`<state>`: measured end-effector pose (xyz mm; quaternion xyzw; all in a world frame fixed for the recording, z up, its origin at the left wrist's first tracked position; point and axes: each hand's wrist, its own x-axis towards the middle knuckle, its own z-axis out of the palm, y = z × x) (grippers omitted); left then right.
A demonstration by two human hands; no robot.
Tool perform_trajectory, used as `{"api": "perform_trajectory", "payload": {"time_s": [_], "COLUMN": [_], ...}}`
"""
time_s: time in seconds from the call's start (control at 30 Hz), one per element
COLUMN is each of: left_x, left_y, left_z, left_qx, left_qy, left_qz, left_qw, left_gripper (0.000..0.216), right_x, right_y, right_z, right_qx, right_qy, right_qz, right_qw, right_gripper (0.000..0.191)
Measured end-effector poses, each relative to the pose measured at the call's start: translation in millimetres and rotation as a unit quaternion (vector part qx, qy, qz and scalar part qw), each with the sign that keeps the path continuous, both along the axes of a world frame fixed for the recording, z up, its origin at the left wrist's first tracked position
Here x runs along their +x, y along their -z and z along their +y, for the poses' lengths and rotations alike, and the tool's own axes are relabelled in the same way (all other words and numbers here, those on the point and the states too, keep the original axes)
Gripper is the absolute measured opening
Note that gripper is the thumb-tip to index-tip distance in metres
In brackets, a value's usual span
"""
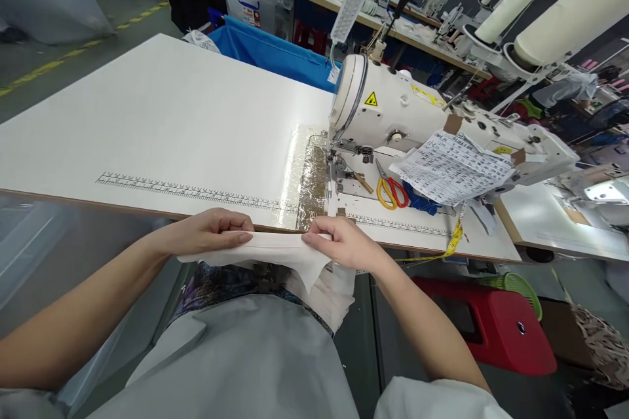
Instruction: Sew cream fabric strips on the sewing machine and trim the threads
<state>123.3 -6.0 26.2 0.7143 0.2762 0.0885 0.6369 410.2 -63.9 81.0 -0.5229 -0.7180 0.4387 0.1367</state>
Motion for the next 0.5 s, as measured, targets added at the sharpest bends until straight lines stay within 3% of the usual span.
{"api": "perform_trajectory", "payload": {"time_s": [0.5], "left_x": [1], "left_y": [-2.0], "left_z": [-6], "left_qx": [0.06], "left_qy": [0.005], "left_qz": [-0.037], "left_qw": [0.997], "left_gripper": [0.036], "right_x": [8], "right_y": [-4.5], "right_z": [-17], "right_qx": [-0.004], "right_qy": [0.007], "right_qz": [-0.03], "right_qw": [1.0], "right_gripper": [0.04]}}
